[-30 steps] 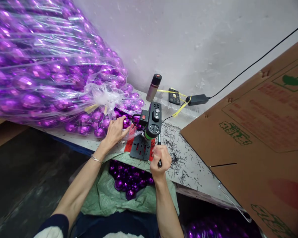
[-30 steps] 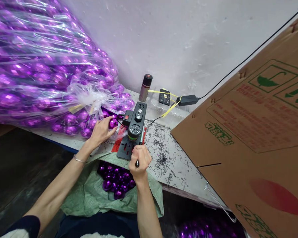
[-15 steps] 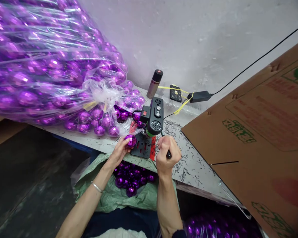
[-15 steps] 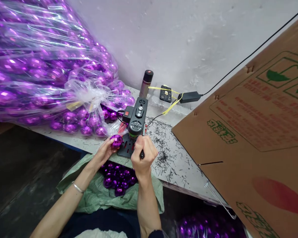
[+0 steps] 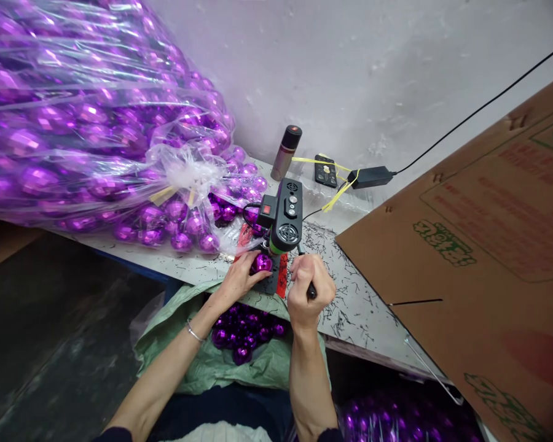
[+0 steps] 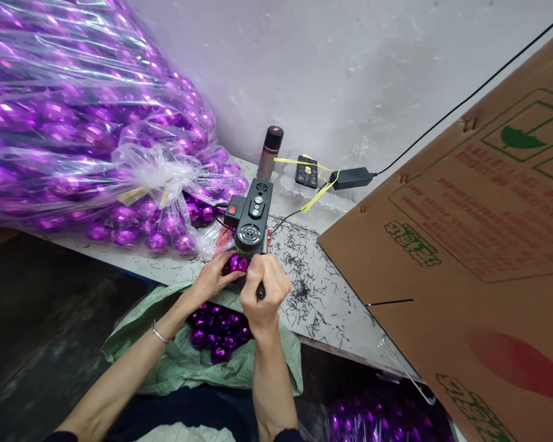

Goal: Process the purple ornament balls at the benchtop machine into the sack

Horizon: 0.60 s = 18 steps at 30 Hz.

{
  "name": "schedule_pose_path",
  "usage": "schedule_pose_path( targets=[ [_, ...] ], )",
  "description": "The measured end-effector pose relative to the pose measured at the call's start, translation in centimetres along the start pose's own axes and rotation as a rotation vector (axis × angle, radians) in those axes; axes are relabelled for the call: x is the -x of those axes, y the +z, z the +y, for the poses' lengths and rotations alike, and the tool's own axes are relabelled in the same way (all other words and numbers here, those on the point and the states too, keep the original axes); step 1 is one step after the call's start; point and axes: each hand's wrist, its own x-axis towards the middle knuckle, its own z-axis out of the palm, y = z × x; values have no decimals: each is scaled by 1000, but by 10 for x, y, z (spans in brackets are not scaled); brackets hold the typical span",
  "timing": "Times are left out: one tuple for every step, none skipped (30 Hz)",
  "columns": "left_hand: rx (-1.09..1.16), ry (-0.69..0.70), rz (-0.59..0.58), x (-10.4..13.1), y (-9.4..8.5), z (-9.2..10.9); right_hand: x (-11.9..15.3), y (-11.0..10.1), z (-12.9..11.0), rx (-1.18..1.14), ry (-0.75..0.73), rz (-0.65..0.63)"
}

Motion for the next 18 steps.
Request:
schedule_pose_path(
  targets=[
    [-19,10,5,0,2,0,0,0,0,4,-2,-2],
    [-37,17,12,-1,3,0,1,0,0,8,-4,-2],
    [-54,22,19,-1,5,0,1,0,0,11,-7,-3],
    [-67,27,27,-2,8,0,1,0,0,10,-9,-5],
    [-80,30,39,-2,11,0,1,-1,0,8,-10,-7],
    [-90,32,56,-2,14,0,2,-1,-1,5,-12,-8],
    [-98,33,76,-2,18,0,2,-1,-1,4,-14,-9],
    [-103,33,97,-2,21,0,3,-1,-1,4,-17,-10],
    [-106,32,118,-1,24,0,4,-2,-1,6,-20,-12],
    [-110,31,137,0,27,0,5,-2,0,11,-26,-15],
    [-112,30,152,1,29,0,7,-2,1,15,-34,-20],
    [-115,30,163,2,31,-1,10,-3,2,18,-45,-25],
    [-118,31,173,3,32,-1,13,-3,4,20,-60,-29],
    [-120,34,181,4,33,-2,17,-2,6,24,-78,-30],
    [-122,37,187,4,33,-2,22,-1,9,32,-97,-29],
    [-124,41,193,5,33,-3,26,0,12,42,-115,-26],
    [-126,44,196,5,33,-3,32,1,16,53,-131,-22],
    [-128,46,198,5,33,-3,37,3,20,61,-147,-18]
  ],
)
